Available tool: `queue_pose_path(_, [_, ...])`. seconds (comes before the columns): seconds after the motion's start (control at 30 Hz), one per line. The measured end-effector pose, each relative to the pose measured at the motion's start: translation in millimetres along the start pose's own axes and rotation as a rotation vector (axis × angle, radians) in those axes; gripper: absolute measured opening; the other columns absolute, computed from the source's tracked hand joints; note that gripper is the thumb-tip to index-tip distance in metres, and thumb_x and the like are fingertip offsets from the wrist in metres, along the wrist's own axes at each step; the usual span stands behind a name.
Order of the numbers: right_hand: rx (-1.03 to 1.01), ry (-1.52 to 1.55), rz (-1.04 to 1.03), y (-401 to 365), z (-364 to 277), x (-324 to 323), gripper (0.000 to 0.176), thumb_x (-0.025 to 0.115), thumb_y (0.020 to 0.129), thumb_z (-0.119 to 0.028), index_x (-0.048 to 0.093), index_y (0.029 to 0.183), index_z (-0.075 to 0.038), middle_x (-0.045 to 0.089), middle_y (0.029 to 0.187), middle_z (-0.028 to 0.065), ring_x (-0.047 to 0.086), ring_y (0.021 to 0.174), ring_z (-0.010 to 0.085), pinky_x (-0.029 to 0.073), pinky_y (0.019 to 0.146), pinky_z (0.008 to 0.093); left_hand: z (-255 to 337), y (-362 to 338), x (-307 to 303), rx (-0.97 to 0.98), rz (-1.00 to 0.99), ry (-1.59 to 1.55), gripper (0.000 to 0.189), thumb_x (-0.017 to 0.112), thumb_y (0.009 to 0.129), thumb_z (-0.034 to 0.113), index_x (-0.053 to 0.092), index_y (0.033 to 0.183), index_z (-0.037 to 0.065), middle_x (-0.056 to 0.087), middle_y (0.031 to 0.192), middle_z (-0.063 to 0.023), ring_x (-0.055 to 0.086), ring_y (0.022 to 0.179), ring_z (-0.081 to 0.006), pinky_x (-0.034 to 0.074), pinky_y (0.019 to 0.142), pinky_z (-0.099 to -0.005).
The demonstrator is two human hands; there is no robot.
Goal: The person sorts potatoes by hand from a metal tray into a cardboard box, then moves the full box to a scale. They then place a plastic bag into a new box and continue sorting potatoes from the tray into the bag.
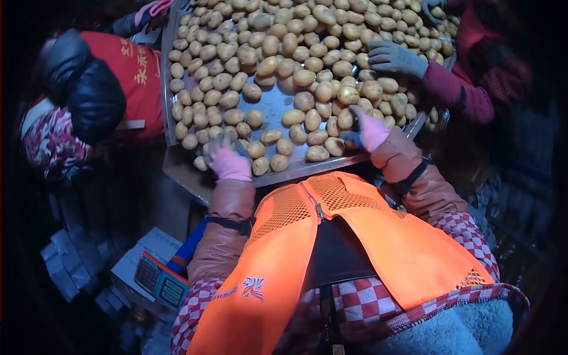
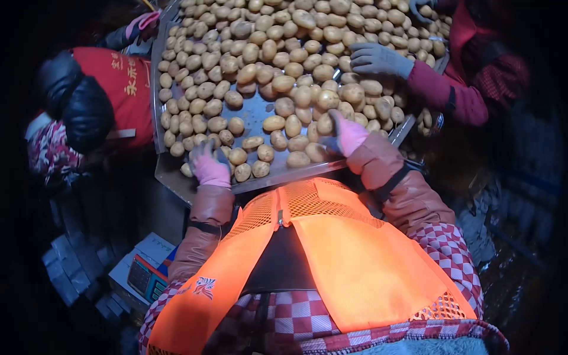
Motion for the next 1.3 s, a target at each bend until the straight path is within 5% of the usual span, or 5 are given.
queue_pose_path(0.2, [-0.187,-0.164,0.054,33,-98,56,0.086,0.080,0.075,-0.026,0.035,0.148,-0.023,0.053,0.125,0.0276,0.060,0.108,0.0466,0.050,0.091,0.0485,110,-4,-16,0.603,-0.101,-0.182,0.054,0.071,0.075,0.048,0.066,0.122,0.022,0.050,0.140,-0.0101,0.043,0.133,-0.0311,0.028,0.110,-0.0563])
queue_pose_path(0.47, [-0.782,0.332,0.155,17,-143,55,0.057,0.071,0.081,-0.010,0.053,0.135,-0.013,0.060,0.121,0.0181,0.060,0.107,0.0389,0.050,0.089,0.0449,-3,13,-13,0.055,-0.108,-0.072,0.048,0.073,0.076,0.053,0.070,0.113,0.022,0.054,0.138,-0.0080,0.040,0.136,-0.0316,0.026,0.112,-0.0553])
queue_pose_path(0.6, [-0.448,-0.139,0.845,22,-75,-33,0.057,0.068,0.084,-0.028,0.053,0.136,-0.012,0.060,0.122,0.0174,0.054,0.114,0.0387,0.044,0.099,0.0467,10,12,-37,-0.038,0.089,0.065,0.036,0.071,0.082,0.042,0.070,0.109,0.017,0.059,0.132,-0.0078,0.044,0.133,-0.0313,0.033,0.110,-0.0514])
queue_pose_path(0.87, [-0.632,-0.214,0.538,28,-131,54,0.046,0.071,0.080,-0.023,0.061,0.124,-0.013,0.057,0.122,0.0222,0.054,0.115,0.0414,0.048,0.097,0.0444,152,101,-33,0.459,-0.103,-0.057,0.056,0.061,0.090,0.044,0.050,0.141,0.024,0.050,0.144,-0.0085,0.035,0.141,-0.0316,0.028,0.115,-0.0530])
queue_pose_path(1.3, [-0.428,0.497,0.441,-2,15,1,0.029,0.068,0.089,-0.018,0.068,0.115,-0.005,0.070,0.106,0.0132,0.068,0.100,0.0242,0.053,0.088,0.0342,-14,-4,-7,0.024,-0.126,0.000,0.050,0.064,0.087,0.041,0.058,0.133,0.023,0.046,0.147,-0.0049,0.042,0.135,-0.0304,0.029,0.111,-0.0558])
Point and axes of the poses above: each hand's wrist, its own y-axis towards the middle knuckle, its own x-axis out of the palm, z = x × y, the point moved 8 cm from there along y, towards the middle knuckle
